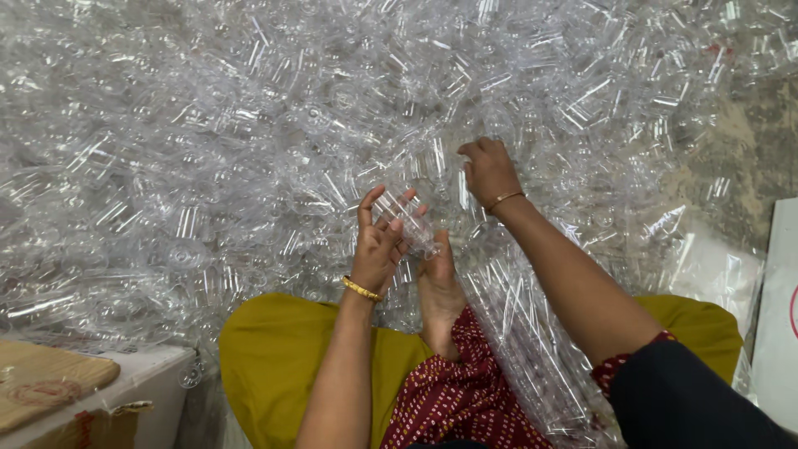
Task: The person sits on the floor and handles clear plastic cups one at a time, picking each cup from a large pile, holding and turning it, and stacking cups together on their lap.
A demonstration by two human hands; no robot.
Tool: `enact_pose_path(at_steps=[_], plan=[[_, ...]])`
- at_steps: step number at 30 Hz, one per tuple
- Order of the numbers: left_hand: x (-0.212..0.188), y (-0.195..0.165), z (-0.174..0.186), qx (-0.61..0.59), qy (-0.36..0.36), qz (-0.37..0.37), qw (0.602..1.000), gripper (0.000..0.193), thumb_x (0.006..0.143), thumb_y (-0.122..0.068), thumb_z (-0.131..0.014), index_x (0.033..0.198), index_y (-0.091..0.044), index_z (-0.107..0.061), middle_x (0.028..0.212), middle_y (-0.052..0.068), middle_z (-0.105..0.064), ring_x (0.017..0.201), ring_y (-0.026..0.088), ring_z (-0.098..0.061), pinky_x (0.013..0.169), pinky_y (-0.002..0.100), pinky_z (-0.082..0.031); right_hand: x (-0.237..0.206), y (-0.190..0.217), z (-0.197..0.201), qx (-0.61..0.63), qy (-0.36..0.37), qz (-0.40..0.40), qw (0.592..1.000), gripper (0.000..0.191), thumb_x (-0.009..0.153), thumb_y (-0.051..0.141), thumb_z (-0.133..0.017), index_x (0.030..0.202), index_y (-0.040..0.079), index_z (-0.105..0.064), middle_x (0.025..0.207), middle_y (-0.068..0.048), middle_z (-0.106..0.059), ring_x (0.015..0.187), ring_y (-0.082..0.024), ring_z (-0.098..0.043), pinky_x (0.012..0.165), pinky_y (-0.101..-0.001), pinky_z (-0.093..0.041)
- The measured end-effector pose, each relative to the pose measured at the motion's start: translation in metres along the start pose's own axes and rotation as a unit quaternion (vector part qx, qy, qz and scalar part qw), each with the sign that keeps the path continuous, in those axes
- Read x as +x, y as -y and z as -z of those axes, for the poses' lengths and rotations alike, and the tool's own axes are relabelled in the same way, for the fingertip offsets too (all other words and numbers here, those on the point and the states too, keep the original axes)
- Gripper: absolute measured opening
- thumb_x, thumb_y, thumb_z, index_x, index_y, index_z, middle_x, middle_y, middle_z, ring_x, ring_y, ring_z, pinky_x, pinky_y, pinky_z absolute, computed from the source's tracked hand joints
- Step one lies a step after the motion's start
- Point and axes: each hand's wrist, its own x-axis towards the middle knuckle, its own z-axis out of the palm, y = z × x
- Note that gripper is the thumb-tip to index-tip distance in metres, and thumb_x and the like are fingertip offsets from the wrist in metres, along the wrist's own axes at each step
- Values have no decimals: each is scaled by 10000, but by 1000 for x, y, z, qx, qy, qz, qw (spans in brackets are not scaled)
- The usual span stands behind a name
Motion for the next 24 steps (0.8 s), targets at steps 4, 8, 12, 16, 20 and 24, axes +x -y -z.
enact_pose_path(at_steps=[4, 8, 12, 16, 20, 24], plan=[[3, 5, 6, -8, -15, -52, 998, 599, 1010, -121, -623, 1483, -225, -270, 1535, 210, -494, 1358, 331, -567, 1017, 423, -564, -18, 4, 29, 24, 47, -86, 995, 176, 841, 39, -719, 1010, 87, -708, 962, -114, -672, 981, -332, -610, 913, -444, -500], [12, 11, 10, -1, -80, -88, 993, 521, 982, -121, -667, 1361, -202, -319, 1496, 226, -529, 1306, 321, -599, 1001, 405, -579, -55, 24, 74, 137, -47, -193, 971, 220, 924, 40, -696, 1142, 69, -697, 1055, -76, -685, 941, -216, -676, 882, -352, -566], [13, 17, 11, 9, -109, -106, 988, 502, 969, -123, -706, 1303, -195, -337, 1500, 217, -539, 1285, 291, -615, 1015, 371, -591, -93, 70, 74, 310, -68, -397, 861, 204, 931, 27, -699, 1132, 56, -701, 982, -37, -736, 887, -112, -725, 839, -260, -644], [7, 20, 11, 22, -107, -107, 988, 526, 969, -126, -710, 1325, -215, -334, 1512, 205, -539, 1285, 277, -615, 904, 312, -558, -116, 103, 49, 463, -96, -373, 799, 299, 886, -53, -714, 1173, 2, -653, 956, -63, -718, 887, -133, -703, 845, -276, -622], [6, 18, 16, -21, -113, -118, 986, 525, 951, -127, -715, 1302, -213, -334, 1510, 186, -533, 1265, 286, -625, 912, 342, -606, -120, 107, 34, 568, -133, -432, 688, 248, 881, -58, -689, 1117, -17, -625, 920, -72, -708, 856, -155, -729, 842, -286, -657], [6, 22, 12, -6, -108, -108, 988, 533, 944, -111, -723, 1301, -215, -340, 1508, 179, -534, 1262, 279, -618, 869, 340, -601, -118, 112, 24, 548, -153, -437, 697, 293, 890, -81, -705, 1154, -20, -593, 903, -83, -684, 801, -166, -686, 757, -294, -618]])
